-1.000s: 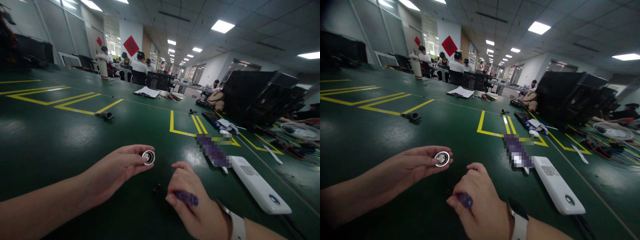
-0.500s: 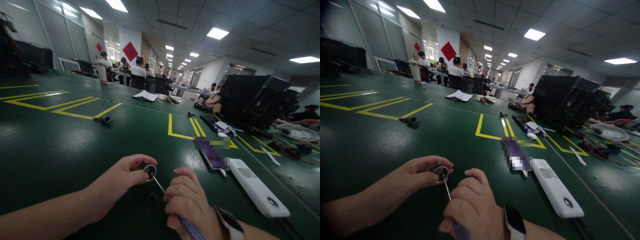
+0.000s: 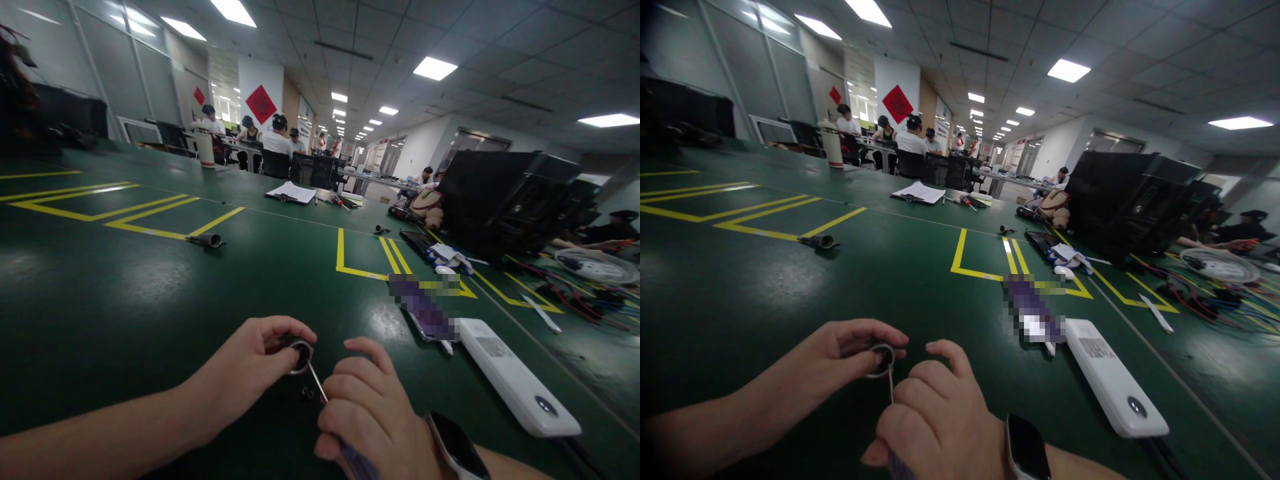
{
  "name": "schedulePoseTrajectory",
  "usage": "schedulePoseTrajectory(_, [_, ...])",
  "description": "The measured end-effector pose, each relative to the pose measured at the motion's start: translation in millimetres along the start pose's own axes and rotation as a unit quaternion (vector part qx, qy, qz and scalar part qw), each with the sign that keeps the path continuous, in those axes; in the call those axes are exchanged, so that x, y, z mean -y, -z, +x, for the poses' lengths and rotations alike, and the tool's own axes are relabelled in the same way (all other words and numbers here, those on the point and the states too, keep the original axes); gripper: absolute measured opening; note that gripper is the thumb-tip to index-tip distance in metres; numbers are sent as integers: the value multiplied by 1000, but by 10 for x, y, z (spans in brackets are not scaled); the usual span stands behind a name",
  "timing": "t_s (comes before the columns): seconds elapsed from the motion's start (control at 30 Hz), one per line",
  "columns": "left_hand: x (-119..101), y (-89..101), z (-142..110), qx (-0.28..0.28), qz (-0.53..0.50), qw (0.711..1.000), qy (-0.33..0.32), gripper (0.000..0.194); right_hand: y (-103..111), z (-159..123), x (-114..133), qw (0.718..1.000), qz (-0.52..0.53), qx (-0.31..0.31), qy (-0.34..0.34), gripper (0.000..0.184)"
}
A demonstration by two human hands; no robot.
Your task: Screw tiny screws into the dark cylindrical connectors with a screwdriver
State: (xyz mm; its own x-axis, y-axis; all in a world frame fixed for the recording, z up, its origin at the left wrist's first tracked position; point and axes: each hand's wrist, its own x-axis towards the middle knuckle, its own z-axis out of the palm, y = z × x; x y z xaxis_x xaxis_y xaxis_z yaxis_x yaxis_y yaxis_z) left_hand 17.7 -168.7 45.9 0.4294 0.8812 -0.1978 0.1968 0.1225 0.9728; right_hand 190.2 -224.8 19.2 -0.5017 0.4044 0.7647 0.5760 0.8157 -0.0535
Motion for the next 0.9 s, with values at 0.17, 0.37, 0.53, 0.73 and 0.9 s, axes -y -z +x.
schedulePoseTrajectory(0.17, [56, 7, 33, -1, -8, 1000, -2, 26, -4, 15, 7, 1000, -9, -7, 22, 25])
schedulePoseTrajectory(0.37, [53, -1, 26, 3, -18, 1000, 7, 25, 3, 42, 15, 1000, -17, 1, 26, 26])
schedulePoseTrajectory(0.53, [60, -4, 32, 6, -26, 1000, -2, 24, -5, 49, 20, 999, -29, 14, 34, 23])
schedulePoseTrajectory(0.73, [43, 0, 35, -1, -24, 1000, 3, 26, 1, 45, 33, 999, -30, 22, 29, 23])
schedulePoseTrajectory(0.9, [30, 5, 23, 4, -20, 1000, 1, 27, -5, 53, 27, 998, -48, 25, 42, 23])
